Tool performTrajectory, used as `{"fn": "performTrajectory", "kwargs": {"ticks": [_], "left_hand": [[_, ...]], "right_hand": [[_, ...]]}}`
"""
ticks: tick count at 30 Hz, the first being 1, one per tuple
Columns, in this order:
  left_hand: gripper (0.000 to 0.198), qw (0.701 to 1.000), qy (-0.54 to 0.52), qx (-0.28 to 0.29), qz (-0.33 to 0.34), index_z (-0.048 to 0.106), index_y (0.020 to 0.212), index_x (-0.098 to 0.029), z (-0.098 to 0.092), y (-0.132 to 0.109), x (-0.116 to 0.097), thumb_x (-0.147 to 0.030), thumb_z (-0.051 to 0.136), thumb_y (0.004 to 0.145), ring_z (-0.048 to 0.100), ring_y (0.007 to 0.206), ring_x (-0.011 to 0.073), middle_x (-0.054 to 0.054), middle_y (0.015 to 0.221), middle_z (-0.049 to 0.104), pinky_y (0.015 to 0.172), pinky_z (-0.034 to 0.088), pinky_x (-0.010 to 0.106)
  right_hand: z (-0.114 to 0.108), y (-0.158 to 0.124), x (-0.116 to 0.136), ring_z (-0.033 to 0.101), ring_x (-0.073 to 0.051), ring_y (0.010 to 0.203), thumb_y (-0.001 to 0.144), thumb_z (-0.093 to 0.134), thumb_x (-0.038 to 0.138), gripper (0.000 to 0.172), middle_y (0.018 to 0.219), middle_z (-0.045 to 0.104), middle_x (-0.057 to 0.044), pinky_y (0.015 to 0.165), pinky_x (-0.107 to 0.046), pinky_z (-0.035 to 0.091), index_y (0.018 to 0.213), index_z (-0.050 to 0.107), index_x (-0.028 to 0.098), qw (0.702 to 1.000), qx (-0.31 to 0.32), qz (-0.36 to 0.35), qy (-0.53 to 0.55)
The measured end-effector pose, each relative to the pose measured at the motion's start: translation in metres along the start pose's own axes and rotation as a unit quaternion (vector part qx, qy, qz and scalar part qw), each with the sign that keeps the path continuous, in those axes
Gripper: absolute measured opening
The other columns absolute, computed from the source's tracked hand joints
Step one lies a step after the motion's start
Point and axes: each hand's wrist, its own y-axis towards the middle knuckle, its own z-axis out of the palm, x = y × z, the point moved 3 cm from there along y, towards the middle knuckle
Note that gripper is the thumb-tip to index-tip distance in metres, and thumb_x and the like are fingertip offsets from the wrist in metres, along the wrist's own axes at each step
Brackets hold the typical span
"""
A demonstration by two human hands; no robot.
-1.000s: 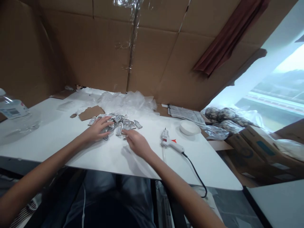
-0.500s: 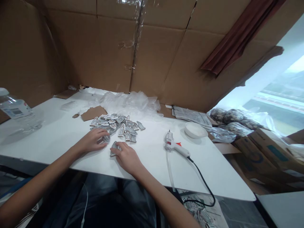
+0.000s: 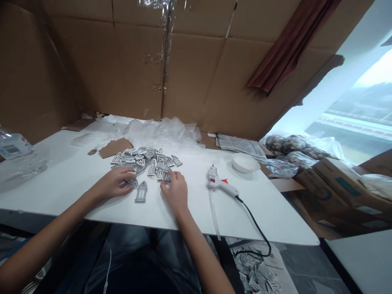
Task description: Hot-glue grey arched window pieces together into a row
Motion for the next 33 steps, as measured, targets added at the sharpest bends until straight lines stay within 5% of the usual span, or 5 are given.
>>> {"fn": "performTrajectory", "kwargs": {"ticks": [5,15,22,29,33], "left_hand": [[0.030,0.999,0.006,0.013,-0.034,0.067,0.110,-0.023,-0.006,-0.007,-0.008,-0.031,0.063,0.081,0.060,0.102,0.0269,0.007,0.105,0.068,0.090,0.045,0.040],[0.039,0.972,-0.042,-0.057,-0.223,0.062,0.116,-0.019,0.001,-0.018,-0.027,-0.042,0.057,0.085,0.063,0.085,0.0280,0.010,0.099,0.067,0.075,0.048,0.039],[0.040,0.950,-0.185,-0.072,-0.241,0.054,0.123,-0.024,0.007,-0.016,-0.034,-0.047,0.044,0.092,0.062,0.057,0.0121,0.001,0.098,0.065,0.051,0.050,0.025],[0.039,0.920,-0.070,-0.172,-0.345,0.058,0.118,-0.020,-0.025,-0.041,-0.004,-0.043,0.052,0.087,0.061,0.092,0.0246,0.009,0.110,0.062,0.081,0.049,0.036],[0.051,0.914,-0.012,-0.155,-0.375,0.057,0.122,-0.018,-0.025,-0.050,0.008,-0.041,0.063,0.077,0.058,0.105,0.0316,0.013,0.115,0.063,0.087,0.045,0.039]], "right_hand": [[0.002,0.000,-0.005,0.056,-0.027,0.101,0.087,0.059,0.027,0.029,0.105,0.066,-0.013,0.090,-0.036,0.041,0.113,0.067,0.015,0.998,0.020,0.049,-0.035],[-0.003,-0.005,-0.003,0.060,-0.021,0.098,0.091,0.056,0.021,0.018,0.099,0.069,-0.006,0.081,-0.027,0.041,0.101,0.070,0.021,0.997,0.072,0.027,-0.023],[-0.023,-0.023,-0.005,0.064,-0.014,0.080,0.092,0.053,0.020,0.016,0.103,0.066,-0.004,0.073,-0.022,0.047,0.096,0.068,0.022,0.995,0.095,-0.018,0.010],[-0.034,-0.052,0.010,0.065,-0.019,0.089,0.093,0.047,0.019,0.021,0.109,0.065,-0.006,0.073,-0.026,0.049,0.098,0.068,0.024,0.988,0.120,-0.098,-0.010],[-0.025,-0.052,0.024,0.064,-0.019,0.085,0.090,0.047,0.013,0.023,0.110,0.065,-0.006,0.069,-0.027,0.047,0.097,0.067,0.023,0.980,0.140,-0.135,-0.031]]}}
